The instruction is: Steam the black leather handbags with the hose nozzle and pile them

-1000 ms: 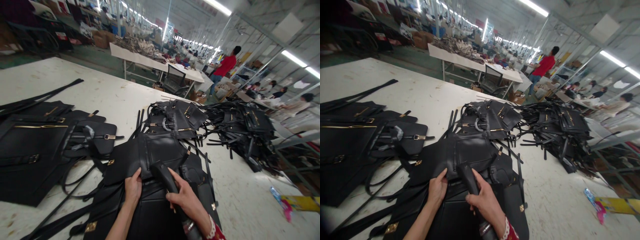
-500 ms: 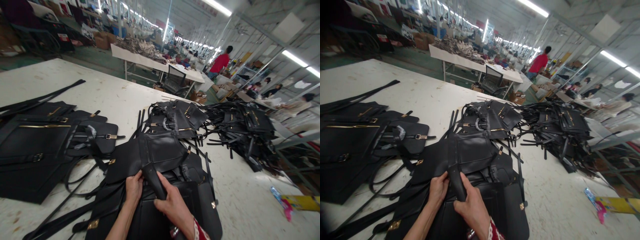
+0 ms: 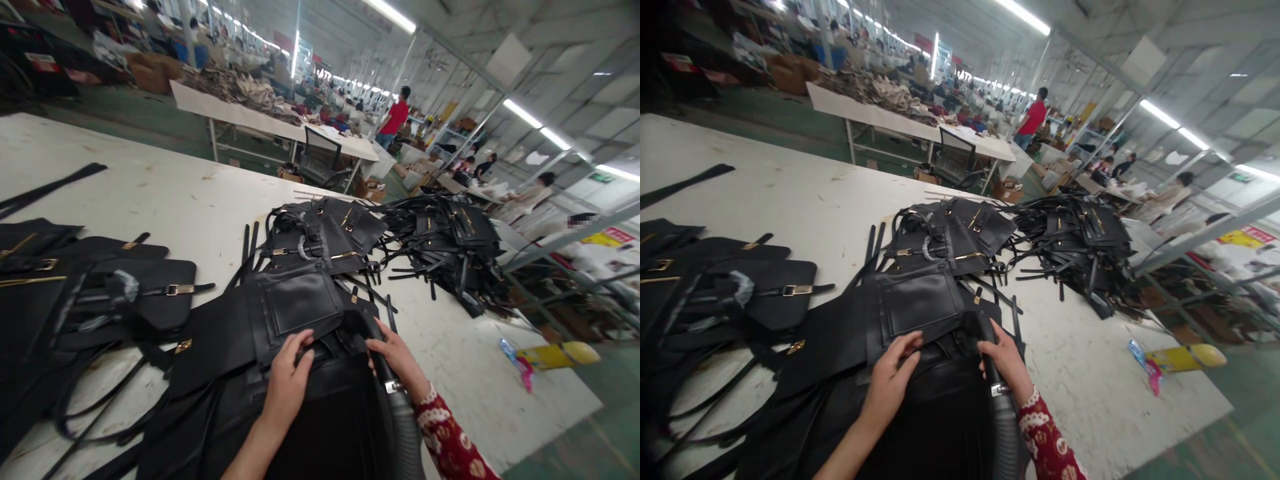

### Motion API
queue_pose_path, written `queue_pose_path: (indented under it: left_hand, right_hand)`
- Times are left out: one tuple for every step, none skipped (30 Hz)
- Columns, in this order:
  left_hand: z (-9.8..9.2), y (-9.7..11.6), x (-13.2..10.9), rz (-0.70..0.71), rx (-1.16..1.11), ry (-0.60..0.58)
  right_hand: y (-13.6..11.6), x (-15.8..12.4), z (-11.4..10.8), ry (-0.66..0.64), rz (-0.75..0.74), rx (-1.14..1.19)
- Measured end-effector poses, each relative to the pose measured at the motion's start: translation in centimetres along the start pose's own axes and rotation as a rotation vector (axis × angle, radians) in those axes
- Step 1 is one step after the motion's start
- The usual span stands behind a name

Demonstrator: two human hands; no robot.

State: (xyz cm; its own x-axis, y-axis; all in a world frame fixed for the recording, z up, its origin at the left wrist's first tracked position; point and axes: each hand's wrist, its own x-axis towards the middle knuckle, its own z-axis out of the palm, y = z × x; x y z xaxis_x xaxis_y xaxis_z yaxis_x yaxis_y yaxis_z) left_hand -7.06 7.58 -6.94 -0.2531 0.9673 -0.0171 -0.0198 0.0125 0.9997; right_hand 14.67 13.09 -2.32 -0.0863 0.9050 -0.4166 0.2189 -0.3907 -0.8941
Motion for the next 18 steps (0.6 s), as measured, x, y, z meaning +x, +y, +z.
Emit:
queue_pose_path:
  left_hand:
    - [1.6, -0.2, 1.6, 0.118, 0.175, -0.097]
    - [3.2, -0.7, 3.1, 0.204, 0.351, -0.189]
    - [4.6, -1.3, 4.4, 0.253, 0.499, -0.261]
    - [5.7, -2.0, 5.3, 0.269, 0.607, -0.309]
    - [6.6, -2.7, 5.9, 0.266, 0.668, -0.336]
    - [7.1, -3.4, 6.1, 0.257, 0.689, -0.345]
    - [7.4, -4.0, 6.1, 0.255, 0.696, -0.341]
    - [7.4, -4.4, 5.8, 0.261, 0.722, -0.340]
    - [7.3, -4.7, 5.5, 0.273, 0.758, -0.344]
    - [7.1, -4.9, 5.2, 0.288, 0.801, -0.351]
    - [6.9, -5.0, 5.0, 0.305, 0.847, -0.362]
    - [6.7, -5.0, 4.9, 0.321, 0.889, -0.372]
    - [6.6, -5.0, 4.8, 0.330, 0.923, -0.382]
    - [6.5, -5.0, 4.9, 0.331, 0.943, -0.388]
    - [6.5, -5.0, 4.9, 0.328, 0.957, -0.391]
    - [6.5, -5.0, 5.0, 0.322, 0.967, -0.390]
    - [6.5, -4.9, 5.1, 0.314, 0.973, -0.390]
    - [6.5, -4.9, 5.2, 0.308, 0.977, -0.393]
  right_hand:
    - [-0.2, 0.1, -0.3, -0.012, -0.007, 0.007]
    - [-0.5, 0.2, -0.5, -0.019, -0.017, 0.007]
    - [-0.9, 0.3, -0.7, -0.028, -0.027, -0.002]
    - [-1.3, 0.4, -0.8, -0.048, -0.037, -0.022]
    - [-1.8, 0.7, -0.8, -0.077, -0.047, -0.052]
    - [-2.1, 1.0, -0.9, -0.116, -0.056, -0.094]
    - [-2.4, 1.5, -0.9, -0.159, -0.060, -0.141]
    - [-2.6, 2.1, -0.9, -0.201, -0.056, -0.185]
    - [-2.6, 2.9, -0.9, -0.234, -0.047, -0.218]
    - [-2.6, 3.6, -0.8, -0.256, -0.032, -0.241]
    - [-2.5, 4.4, -0.6, -0.271, -0.013, -0.256]
    - [-2.3, 5.2, -0.4, -0.281, 0.004, -0.262]
    - [-2.1, 5.8, -0.1, -0.284, 0.010, -0.264]
    - [-1.9, 6.3, 0.3, -0.285, 0.009, -0.267]
    - [-1.8, 6.7, 0.6, -0.282, 0.004, -0.269]
    - [-1.7, 6.8, 0.9, -0.279, -0.004, -0.272]
    - [-1.7, 6.7, 1.0, -0.277, -0.010, -0.274]
    - [-1.7, 6.6, 0.9, -0.279, -0.011, -0.275]
